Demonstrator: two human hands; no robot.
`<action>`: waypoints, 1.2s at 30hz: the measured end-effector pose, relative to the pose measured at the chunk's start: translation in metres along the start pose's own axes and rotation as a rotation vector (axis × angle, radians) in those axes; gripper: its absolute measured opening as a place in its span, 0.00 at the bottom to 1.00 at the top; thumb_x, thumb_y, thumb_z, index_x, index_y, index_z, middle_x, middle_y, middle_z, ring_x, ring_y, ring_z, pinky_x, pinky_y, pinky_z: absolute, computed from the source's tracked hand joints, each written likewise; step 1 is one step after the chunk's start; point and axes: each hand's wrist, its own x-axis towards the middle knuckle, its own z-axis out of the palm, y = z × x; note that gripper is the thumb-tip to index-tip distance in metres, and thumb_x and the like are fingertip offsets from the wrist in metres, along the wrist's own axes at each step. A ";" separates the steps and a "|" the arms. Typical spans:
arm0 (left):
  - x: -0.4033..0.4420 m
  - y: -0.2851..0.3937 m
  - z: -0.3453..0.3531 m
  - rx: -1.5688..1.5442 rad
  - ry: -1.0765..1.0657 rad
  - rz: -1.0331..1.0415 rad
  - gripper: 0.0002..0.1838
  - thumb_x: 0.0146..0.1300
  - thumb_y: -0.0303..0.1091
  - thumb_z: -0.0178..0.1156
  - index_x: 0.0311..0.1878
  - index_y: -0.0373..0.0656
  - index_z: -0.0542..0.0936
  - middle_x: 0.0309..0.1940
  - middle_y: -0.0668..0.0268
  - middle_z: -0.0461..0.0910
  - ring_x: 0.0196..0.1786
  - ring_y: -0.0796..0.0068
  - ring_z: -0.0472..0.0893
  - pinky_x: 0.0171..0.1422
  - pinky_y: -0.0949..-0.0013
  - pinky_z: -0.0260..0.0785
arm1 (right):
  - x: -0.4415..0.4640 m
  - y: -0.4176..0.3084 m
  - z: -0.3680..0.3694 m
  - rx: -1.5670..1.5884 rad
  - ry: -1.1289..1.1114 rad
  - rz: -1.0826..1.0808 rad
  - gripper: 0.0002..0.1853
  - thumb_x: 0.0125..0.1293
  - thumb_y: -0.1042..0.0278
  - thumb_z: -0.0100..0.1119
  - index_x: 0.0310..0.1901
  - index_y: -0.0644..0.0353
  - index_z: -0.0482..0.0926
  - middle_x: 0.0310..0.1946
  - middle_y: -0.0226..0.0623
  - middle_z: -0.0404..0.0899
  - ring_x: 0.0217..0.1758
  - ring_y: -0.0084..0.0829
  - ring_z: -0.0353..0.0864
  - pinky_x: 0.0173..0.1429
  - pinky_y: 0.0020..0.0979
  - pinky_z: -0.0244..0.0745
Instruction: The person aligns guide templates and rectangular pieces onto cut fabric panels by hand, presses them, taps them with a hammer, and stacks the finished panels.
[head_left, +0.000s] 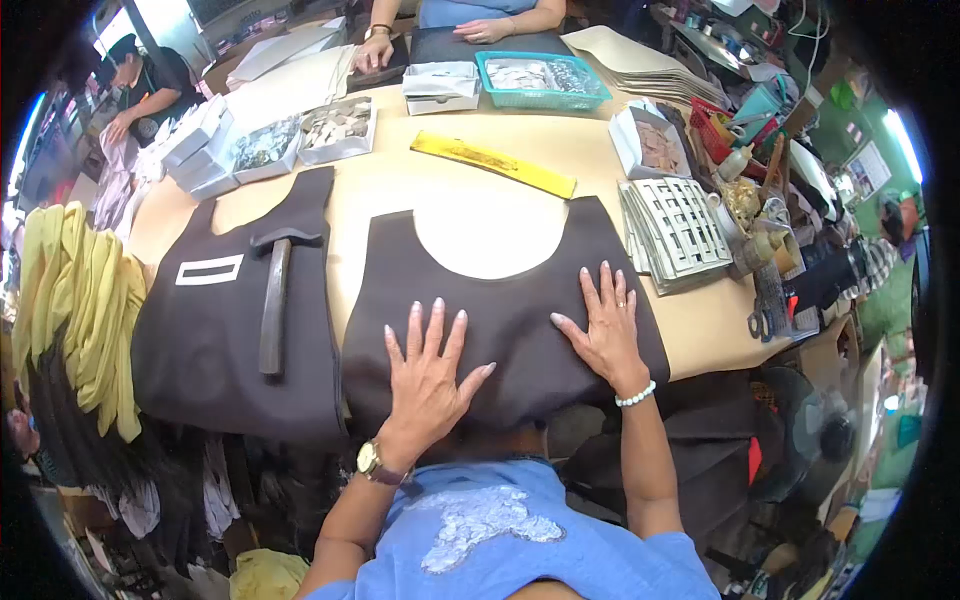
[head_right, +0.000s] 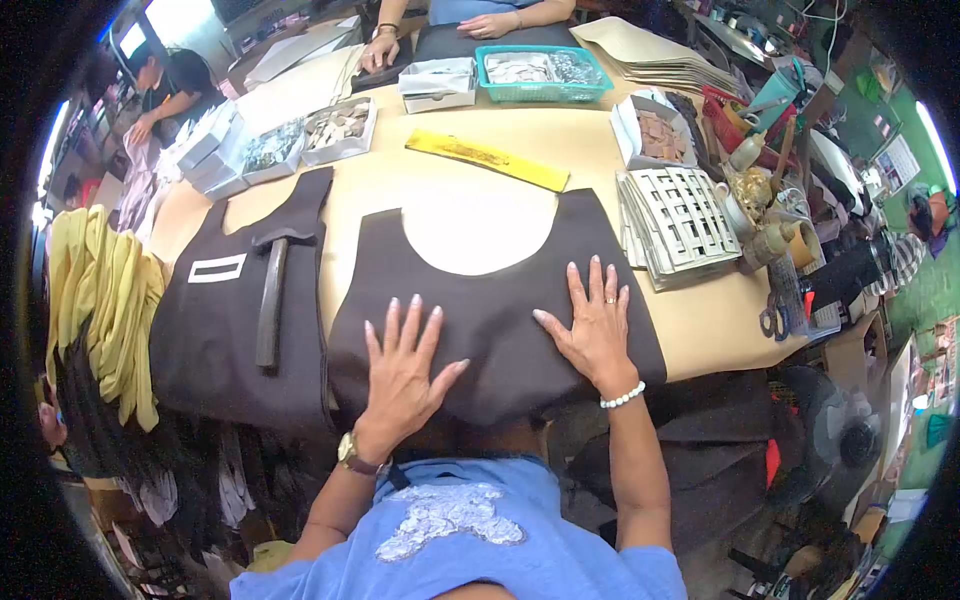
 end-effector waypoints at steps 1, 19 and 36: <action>-0.003 -0.003 0.010 -0.017 -0.013 -0.016 0.37 0.62 0.56 0.53 0.68 0.42 0.61 0.70 0.49 0.53 0.73 0.45 0.48 0.70 0.33 0.35 | -0.001 0.001 0.001 -0.035 0.007 -0.003 0.42 0.59 0.36 0.54 0.67 0.58 0.61 0.70 0.55 0.50 0.73 0.57 0.46 0.72 0.55 0.41; 0.018 -0.050 0.023 0.011 0.028 -0.145 0.38 0.64 0.59 0.48 0.69 0.40 0.59 0.71 0.49 0.52 0.74 0.47 0.47 0.72 0.40 0.39 | 0.034 -0.008 0.007 -0.117 -0.070 0.123 0.42 0.64 0.35 0.45 0.69 0.61 0.55 0.71 0.58 0.46 0.74 0.57 0.42 0.72 0.58 0.39; -0.017 -0.021 0.018 -0.075 -0.010 -0.078 0.39 0.60 0.58 0.54 0.68 0.43 0.62 0.70 0.50 0.53 0.73 0.46 0.49 0.71 0.37 0.38 | 0.065 0.007 0.016 -0.201 0.035 0.083 0.38 0.66 0.37 0.43 0.66 0.62 0.62 0.68 0.54 0.54 0.72 0.56 0.49 0.70 0.62 0.40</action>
